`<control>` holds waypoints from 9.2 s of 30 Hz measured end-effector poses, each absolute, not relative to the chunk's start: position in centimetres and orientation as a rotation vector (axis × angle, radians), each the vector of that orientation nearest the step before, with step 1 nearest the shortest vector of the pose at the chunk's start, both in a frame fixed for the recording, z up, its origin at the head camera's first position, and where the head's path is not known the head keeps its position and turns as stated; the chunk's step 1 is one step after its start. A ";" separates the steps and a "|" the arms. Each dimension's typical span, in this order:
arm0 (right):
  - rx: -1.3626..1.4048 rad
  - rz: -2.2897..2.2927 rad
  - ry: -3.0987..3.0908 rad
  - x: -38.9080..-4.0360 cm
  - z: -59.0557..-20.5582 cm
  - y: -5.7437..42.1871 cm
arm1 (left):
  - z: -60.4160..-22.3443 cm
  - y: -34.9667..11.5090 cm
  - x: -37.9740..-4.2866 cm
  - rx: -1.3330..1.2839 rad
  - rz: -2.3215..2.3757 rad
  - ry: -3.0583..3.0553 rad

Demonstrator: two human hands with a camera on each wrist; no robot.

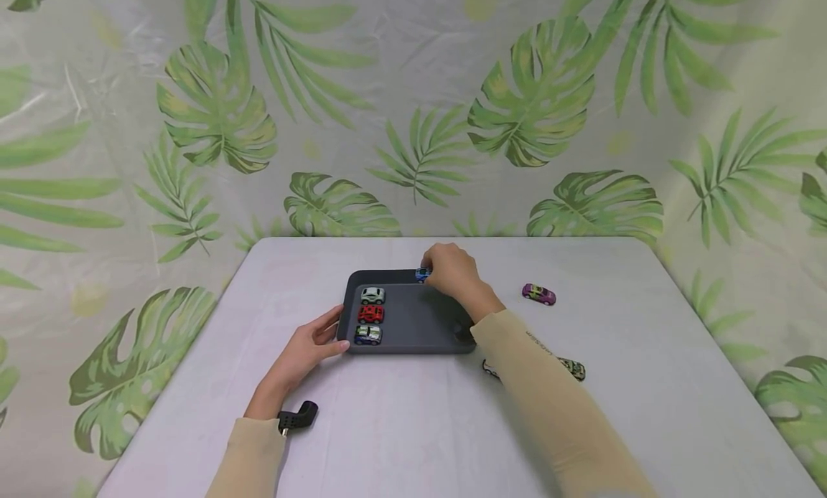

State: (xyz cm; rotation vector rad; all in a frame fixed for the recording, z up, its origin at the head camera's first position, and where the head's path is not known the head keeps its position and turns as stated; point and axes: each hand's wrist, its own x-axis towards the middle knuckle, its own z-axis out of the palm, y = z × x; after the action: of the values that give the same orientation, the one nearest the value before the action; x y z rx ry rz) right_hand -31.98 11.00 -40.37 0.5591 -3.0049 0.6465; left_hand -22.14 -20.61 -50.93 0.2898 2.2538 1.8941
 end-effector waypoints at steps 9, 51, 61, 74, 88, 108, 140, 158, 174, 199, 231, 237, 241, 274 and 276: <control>0.644 0.628 -3.040 -32.8 -41.3 8.0 | -50.9 -20.5 -22.1 0.254 1.892 2.244; 0.694 0.432 -3.165 -33.7 -44.8 5.2 | -50.1 -20.4 -21.9 0.239 1.877 2.247; 0.643 0.431 -3.189 -33.7 -44.7 5.5 | -50.9 -20.4 -22.2 0.212 1.880 2.248; 0.640 0.450 -3.194 -33.9 -44.7 5.7 | -51.2 -20.6 -22.4 0.226 1.894 2.231; 0.647 0.485 -3.169 -33.6 -42.9 7.1 | -51.1 -20.6 -22.3 0.234 1.883 2.257; 0.573 0.506 -3.128 -33.2 -39.6 12.3 | -50.9 -20.5 -22.1 0.239 1.902 2.241; 0.397 0.465 -3.171 -33.5 -39.7 22.7 | -49.8 -20.4 -21.9 0.189 1.832 2.232; 0.318 0.482 -3.190 -32.2 -41.8 29.3 | -50.9 -20.6 -22.2 0.218 1.873 2.270; 0.395 0.778 -3.140 -32.3 -45.6 32.7 | -51.1 -20.5 -22.3 0.192 1.897 2.241; 0.346 0.823 -3.090 -32.2 -48.2 33.5 | -51.0 -20.5 -22.4 0.212 1.889 2.244; 0.319 0.831 -3.116 -31.9 -48.2 33.2 | -51.2 -20.6 -22.2 0.223 1.864 2.258; 0.390 0.823 -3.112 -32.0 -48.1 33.5 | -51.1 -20.5 -22.2 0.221 1.864 2.271; 0.423 0.809 -3.103 -32.0 -47.9 33.8 | -50.8 -20.4 -22.1 0.217 1.853 2.280; 0.557 0.757 -3.004 -31.8 -43.1 27.8 | -51.0 -20.5 -22.1 0.216 1.851 2.292; 0.560 0.752 -3.005 -31.8 -42.8 27.4 | -51.0 -20.4 -22.2 0.219 1.850 2.293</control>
State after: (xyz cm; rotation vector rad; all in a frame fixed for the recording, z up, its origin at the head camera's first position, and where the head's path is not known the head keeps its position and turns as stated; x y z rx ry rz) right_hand -31.80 27.38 -42.82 0.5596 -3.0054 0.7522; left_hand -22.15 -20.42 -50.96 0.2187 2.2929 1.8501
